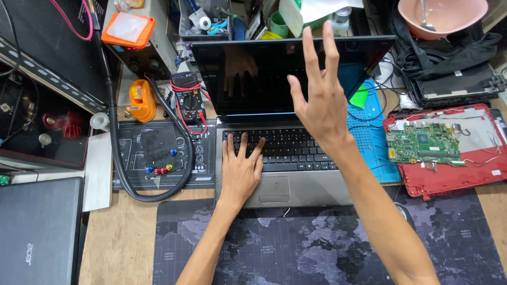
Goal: Disassembling a laptop to access internal components, including removing the keyboard and disconnecting cables
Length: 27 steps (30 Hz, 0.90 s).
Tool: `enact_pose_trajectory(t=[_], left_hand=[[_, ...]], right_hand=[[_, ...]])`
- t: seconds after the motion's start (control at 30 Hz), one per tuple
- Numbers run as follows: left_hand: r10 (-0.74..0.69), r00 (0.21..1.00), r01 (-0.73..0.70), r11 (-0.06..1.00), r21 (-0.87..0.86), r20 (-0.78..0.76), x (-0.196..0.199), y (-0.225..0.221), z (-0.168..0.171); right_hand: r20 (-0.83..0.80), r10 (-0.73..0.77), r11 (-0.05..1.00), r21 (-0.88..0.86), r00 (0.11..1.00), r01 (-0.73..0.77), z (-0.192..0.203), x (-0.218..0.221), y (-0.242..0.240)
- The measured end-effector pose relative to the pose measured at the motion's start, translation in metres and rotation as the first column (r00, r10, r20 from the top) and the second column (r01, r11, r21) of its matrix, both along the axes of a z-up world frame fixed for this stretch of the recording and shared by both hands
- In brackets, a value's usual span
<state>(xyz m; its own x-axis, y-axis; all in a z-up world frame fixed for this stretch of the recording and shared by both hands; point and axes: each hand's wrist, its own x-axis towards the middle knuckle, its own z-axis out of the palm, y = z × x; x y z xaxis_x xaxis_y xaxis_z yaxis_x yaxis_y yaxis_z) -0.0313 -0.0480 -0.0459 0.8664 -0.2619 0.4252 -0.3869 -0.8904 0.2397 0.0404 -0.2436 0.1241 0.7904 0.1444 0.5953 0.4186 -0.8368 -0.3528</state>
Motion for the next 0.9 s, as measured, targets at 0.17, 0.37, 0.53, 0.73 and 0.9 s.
enact_pose_trajectory(t=[0.17, 0.37, 0.53, 0.73, 0.9], left_hand=[[0.002, 1.000, -0.002, 1.000, 0.021, 0.000, 0.000, 0.000, 0.000], [0.016, 0.997, -0.016, 1.000, 0.005, 0.073, -0.003, -0.001, -0.002], [0.040, 0.999, -0.042, 0.995, 0.092, 0.023, -0.009, -0.002, 0.001], [-0.087, 0.995, 0.085, 0.995, 0.055, 0.048, -0.038, -0.002, 0.029], [-0.449, 0.828, 0.478, 0.878, -0.006, 0.337, -0.092, -0.006, 0.081]], right_hand=[[0.069, 0.008, 0.998, -0.069, 0.998, -0.003, 0.015, -0.001, -0.001], [0.164, 0.054, 0.999, -0.013, 0.985, -0.053, 0.015, -0.032, -0.004], [0.243, 0.066, 0.997, 0.021, 0.968, -0.074, 0.004, -0.076, -0.008], [0.201, 0.068, 0.994, 0.076, 0.977, -0.085, -0.023, -0.134, -0.015], [0.179, 0.115, 0.993, -0.018, 0.977, -0.114, -0.048, -0.170, -0.018]])
